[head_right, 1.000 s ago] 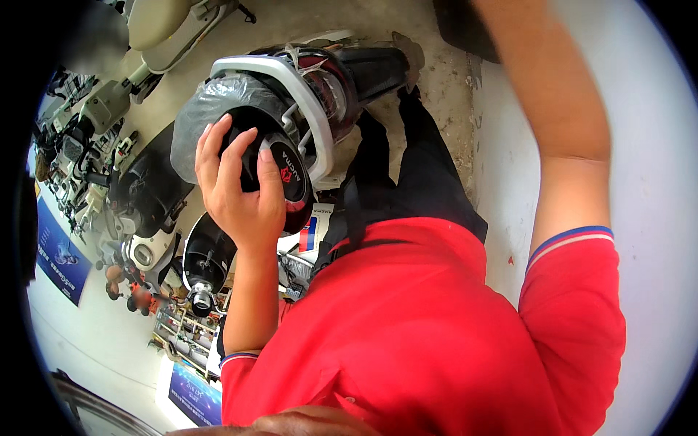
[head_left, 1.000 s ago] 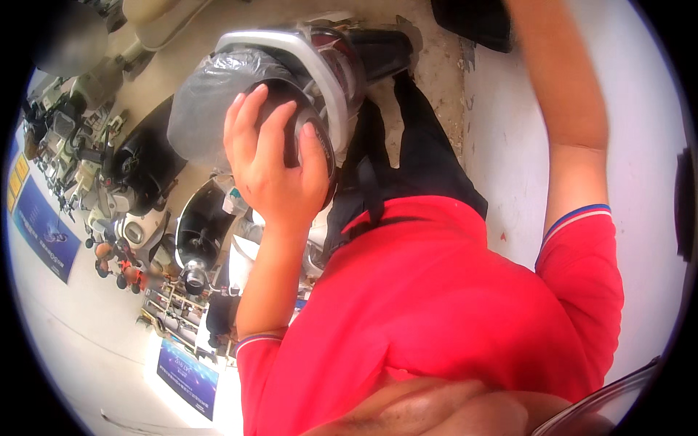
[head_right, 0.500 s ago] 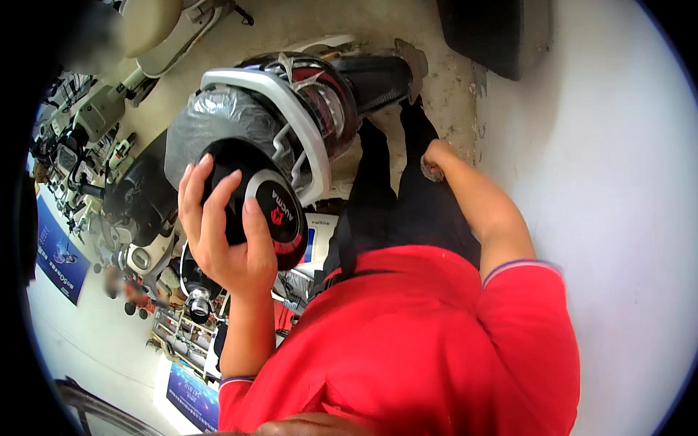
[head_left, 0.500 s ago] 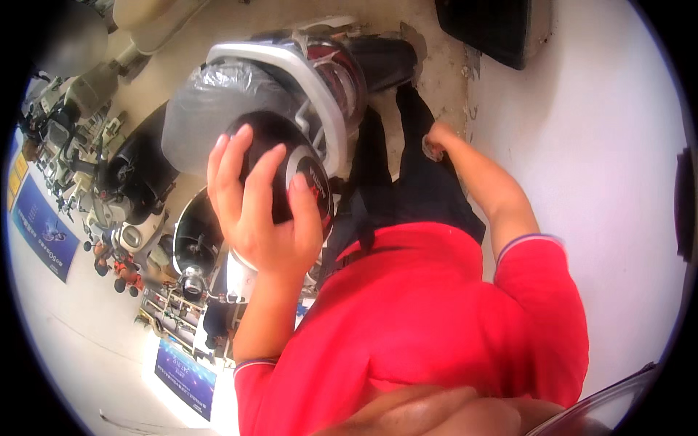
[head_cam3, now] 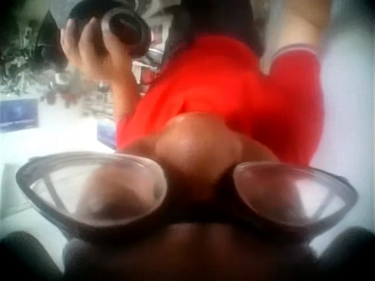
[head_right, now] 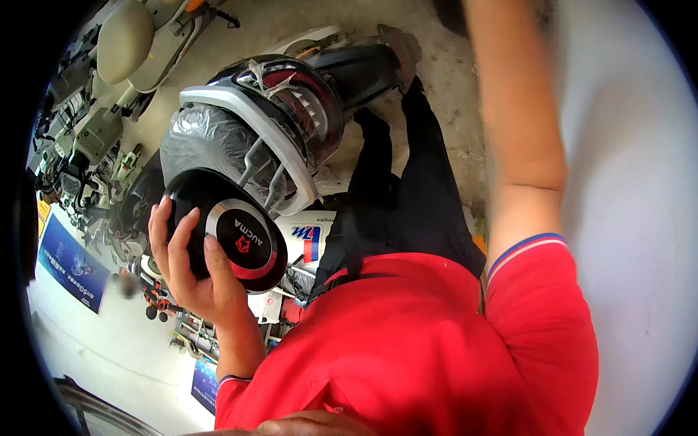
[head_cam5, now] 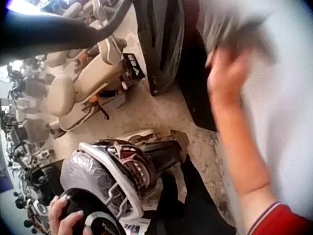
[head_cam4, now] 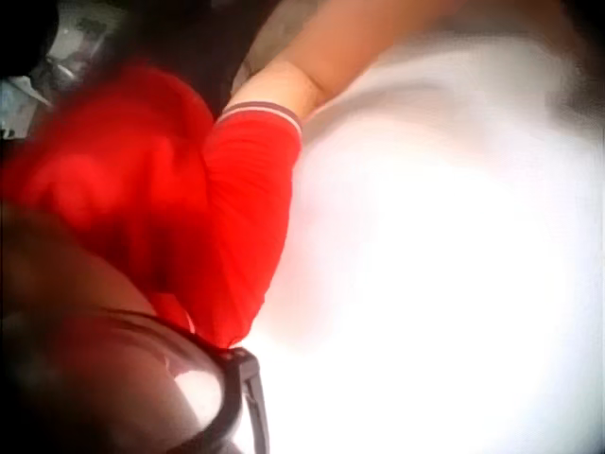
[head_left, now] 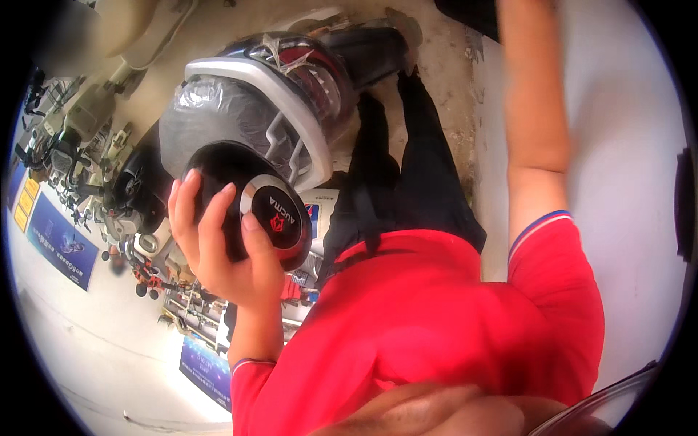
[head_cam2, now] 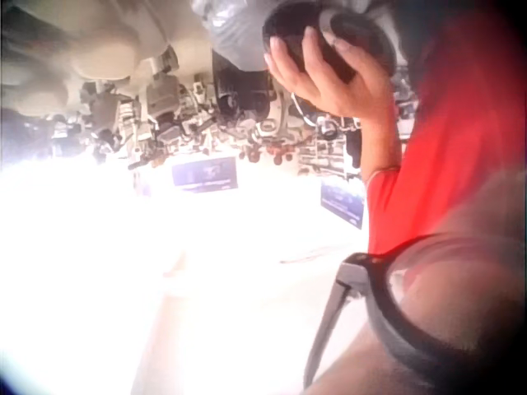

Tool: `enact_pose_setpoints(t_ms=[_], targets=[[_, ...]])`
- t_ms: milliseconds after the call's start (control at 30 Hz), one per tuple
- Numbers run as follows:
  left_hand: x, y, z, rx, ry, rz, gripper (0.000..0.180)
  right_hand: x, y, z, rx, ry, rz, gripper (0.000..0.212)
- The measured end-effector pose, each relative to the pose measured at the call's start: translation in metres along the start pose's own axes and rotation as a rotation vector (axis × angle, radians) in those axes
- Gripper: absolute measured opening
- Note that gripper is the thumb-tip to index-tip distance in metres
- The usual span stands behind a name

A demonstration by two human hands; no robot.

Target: The person wipes the surfaces of several detached scooter seats using a cloth, moving down a row of seats to clean each one.

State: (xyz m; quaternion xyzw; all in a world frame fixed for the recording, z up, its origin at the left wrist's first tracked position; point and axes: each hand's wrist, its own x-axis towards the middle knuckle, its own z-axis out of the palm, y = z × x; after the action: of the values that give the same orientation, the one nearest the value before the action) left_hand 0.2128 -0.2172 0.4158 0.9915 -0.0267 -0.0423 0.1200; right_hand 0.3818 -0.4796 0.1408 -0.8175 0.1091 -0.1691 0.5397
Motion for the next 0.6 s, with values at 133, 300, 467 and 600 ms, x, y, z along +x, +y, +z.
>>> enact_pose_setpoints(t_ms=[133, 300, 467, 600], targets=[[0.001, 0.003, 0.004, -0.007, -0.027, -0.035, 0.026, -0.244, 0.183, 0.013, -0.745, -1.679, 0.497, 0.019], [-0.002, 0.002, -0.002, 0.048, -0.07, -0.016, 0.025, -0.298, 0.155, -0.004, -0.675, -1.187, 0.816, 0.033], [-0.002, 0.004, -0.002, 0.04, -0.058, -0.061, 0.024, -0.041, 0.026, -0.002, -0.085, -0.235, 0.18, 0.021], [-0.003, 0.004, -0.003, 0.067, -0.057, -0.057, 0.026, -0.002, 0.001, -0.009, 0.036, 0.239, -0.178, 0.023]])
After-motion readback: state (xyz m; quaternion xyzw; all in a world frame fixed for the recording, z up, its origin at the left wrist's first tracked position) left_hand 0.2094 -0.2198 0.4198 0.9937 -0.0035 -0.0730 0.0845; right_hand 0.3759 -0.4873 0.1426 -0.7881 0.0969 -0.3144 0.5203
